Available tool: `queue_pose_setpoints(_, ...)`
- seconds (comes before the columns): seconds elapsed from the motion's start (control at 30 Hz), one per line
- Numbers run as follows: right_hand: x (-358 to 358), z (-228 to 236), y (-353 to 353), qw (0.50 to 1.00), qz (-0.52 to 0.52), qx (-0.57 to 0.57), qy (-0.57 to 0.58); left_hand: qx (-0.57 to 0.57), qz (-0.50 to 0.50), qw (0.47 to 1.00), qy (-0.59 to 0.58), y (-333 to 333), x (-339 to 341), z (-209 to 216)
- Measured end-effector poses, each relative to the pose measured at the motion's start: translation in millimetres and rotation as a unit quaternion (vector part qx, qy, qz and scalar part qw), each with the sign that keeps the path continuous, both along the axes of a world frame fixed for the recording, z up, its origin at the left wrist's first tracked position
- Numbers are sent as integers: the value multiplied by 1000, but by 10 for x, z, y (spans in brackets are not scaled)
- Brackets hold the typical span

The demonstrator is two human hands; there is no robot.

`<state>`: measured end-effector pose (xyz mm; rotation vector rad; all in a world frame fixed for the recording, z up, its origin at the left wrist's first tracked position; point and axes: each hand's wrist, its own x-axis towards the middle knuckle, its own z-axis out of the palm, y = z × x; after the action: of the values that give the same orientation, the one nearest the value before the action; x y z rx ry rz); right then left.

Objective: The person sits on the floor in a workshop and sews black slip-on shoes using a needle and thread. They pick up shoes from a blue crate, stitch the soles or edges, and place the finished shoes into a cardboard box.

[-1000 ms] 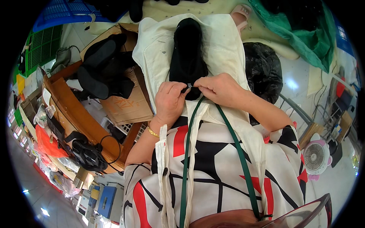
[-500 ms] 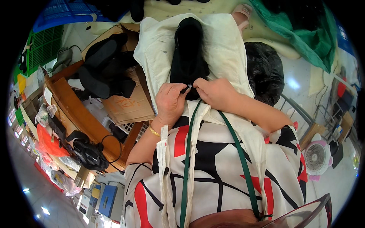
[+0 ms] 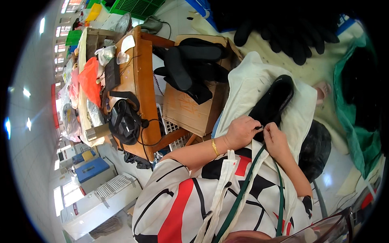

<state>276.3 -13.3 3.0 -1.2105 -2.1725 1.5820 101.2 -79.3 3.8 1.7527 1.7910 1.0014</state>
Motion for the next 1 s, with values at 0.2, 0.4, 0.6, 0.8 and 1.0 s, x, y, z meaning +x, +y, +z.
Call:
queue_pose_setpoints(0.2, 11, -85, 87, 972, -28, -232, 27, 2, -24, 1000, 5, -16, -14, 31)
queue_pose_setpoints(0.4, 42, -113, -25, 977, -39, -206, 49, -15, -23, 1000, 5, -53, -58, 104)
queue_pose_setpoints(0.6, -43, 46, -25, 993, -56, -104, -16, 7, -49, 999, -23, -45, -78, -26)
queue_pose_setpoints(0.8, -152, 15, -4, 996, -69, -57, 19, 20, -64, 997, -47, -29, -64, -90)
queue_pose_setpoints(1.0, -32, 161, 223, 1000, 10, -28, 1, 0, -115, 993, -17, -17, -113, -46)
